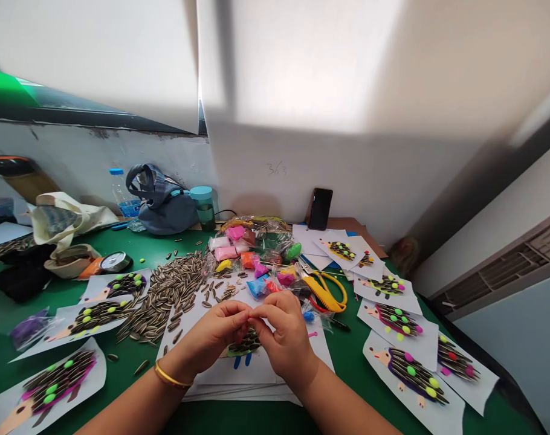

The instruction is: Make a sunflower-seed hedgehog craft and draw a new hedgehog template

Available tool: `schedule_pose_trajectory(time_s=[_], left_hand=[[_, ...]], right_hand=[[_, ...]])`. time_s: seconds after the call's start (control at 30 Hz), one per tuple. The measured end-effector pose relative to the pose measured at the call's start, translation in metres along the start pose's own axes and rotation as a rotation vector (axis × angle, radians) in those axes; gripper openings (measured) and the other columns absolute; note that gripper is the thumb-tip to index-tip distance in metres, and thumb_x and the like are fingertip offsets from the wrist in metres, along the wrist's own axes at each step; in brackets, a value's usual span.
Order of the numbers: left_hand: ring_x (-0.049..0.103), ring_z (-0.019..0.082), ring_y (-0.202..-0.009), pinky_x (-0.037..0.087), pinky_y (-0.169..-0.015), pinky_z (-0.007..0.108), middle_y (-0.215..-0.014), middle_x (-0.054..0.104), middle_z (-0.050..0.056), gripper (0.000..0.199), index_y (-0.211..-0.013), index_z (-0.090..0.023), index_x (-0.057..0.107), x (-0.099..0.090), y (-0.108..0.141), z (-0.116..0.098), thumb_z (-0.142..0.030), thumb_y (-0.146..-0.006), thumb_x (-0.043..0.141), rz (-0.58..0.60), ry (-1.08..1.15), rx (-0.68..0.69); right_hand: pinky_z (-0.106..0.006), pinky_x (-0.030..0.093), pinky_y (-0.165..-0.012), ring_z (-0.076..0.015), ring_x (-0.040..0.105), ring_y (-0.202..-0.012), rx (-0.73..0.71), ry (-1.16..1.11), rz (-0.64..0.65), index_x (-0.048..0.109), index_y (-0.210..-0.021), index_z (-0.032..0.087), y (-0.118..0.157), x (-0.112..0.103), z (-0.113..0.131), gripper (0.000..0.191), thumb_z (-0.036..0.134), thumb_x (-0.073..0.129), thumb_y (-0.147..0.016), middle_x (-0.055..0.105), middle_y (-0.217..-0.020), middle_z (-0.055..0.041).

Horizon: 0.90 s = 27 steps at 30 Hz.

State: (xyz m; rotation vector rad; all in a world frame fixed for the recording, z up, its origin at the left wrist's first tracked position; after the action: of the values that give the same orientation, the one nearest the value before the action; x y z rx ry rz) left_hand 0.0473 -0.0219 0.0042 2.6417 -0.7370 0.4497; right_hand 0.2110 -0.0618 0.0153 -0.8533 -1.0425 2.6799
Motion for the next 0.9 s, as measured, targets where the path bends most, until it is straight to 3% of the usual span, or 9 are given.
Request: schedule_pose_trajectory(time_s=[0.2,0.47,0.7,0.9], left_hand=[[0.04,0.008,-0.054,0.025,-0.053,0.022,-0.062,0.052,-0.003,0.028,-0.076,-0.015,0.064,-0.0003,0.0002,-0.0007,-0.038,-0.073,0.079,-0.012,0.015,0.023],[0.04,0.008,-0.057,0.025,-0.054,0.022,-0.064,0.052,-0.002,0.029,-0.083,-0.014,0.069,-0.0019,0.0001,0.0027,-0.039,-0.074,0.079,0.038,-0.009,0.01],[0.037,0.009,-0.054,0.023,-0.054,0.024,-0.059,0.05,-0.002,0.034,-0.071,-0.014,0.064,0.0005,0.0006,0.0018,-0.046,-0.075,0.076,0.034,-0.038,0.03],[0.034,0.009,-0.054,0.021,-0.053,0.025,-0.058,0.047,-0.003,0.041,-0.066,-0.014,0.062,0.0038,0.0015,-0.0005,-0.053,-0.075,0.073,0.052,-0.071,0.035]], right_hand=[[-0.039,0.047,-0.082,-0.0214,0.056,-0.091,0.032,-0.035,0.049,0.065,-0.112,0.025,0.001,-0.001,-0.0039,0.021,0.028,0.064,-0.09,0.061,-0.096,-0.0051],[-0.034,0.047,-0.075,-0.0191,0.056,-0.084,0.018,-0.069,0.052,0.07,-0.092,0.025,-0.0003,-0.0002,-0.003,0.01,0.026,0.06,-0.092,0.06,-0.085,-0.0031],[-0.037,0.047,-0.078,-0.0206,0.057,-0.087,0.004,-0.056,0.063,0.068,-0.108,0.027,0.0014,-0.0003,-0.0037,0.018,0.03,0.062,-0.092,0.062,-0.09,-0.0041],[-0.036,0.047,-0.075,-0.0204,0.057,-0.084,0.017,-0.046,0.04,0.071,-0.09,0.025,-0.0002,-0.0017,-0.0037,0.012,0.03,0.061,-0.092,0.061,-0.085,-0.004]])
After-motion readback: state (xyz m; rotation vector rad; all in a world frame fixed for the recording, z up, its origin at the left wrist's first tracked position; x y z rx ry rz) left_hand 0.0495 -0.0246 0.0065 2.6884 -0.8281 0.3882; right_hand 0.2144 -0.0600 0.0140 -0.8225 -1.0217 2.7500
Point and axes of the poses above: each hand's wrist, its own y-axis away from the middle knuckle, its own x-axis out of the palm, z = x × y, the point moved 1 cm from there along -y, towards the middle knuckle
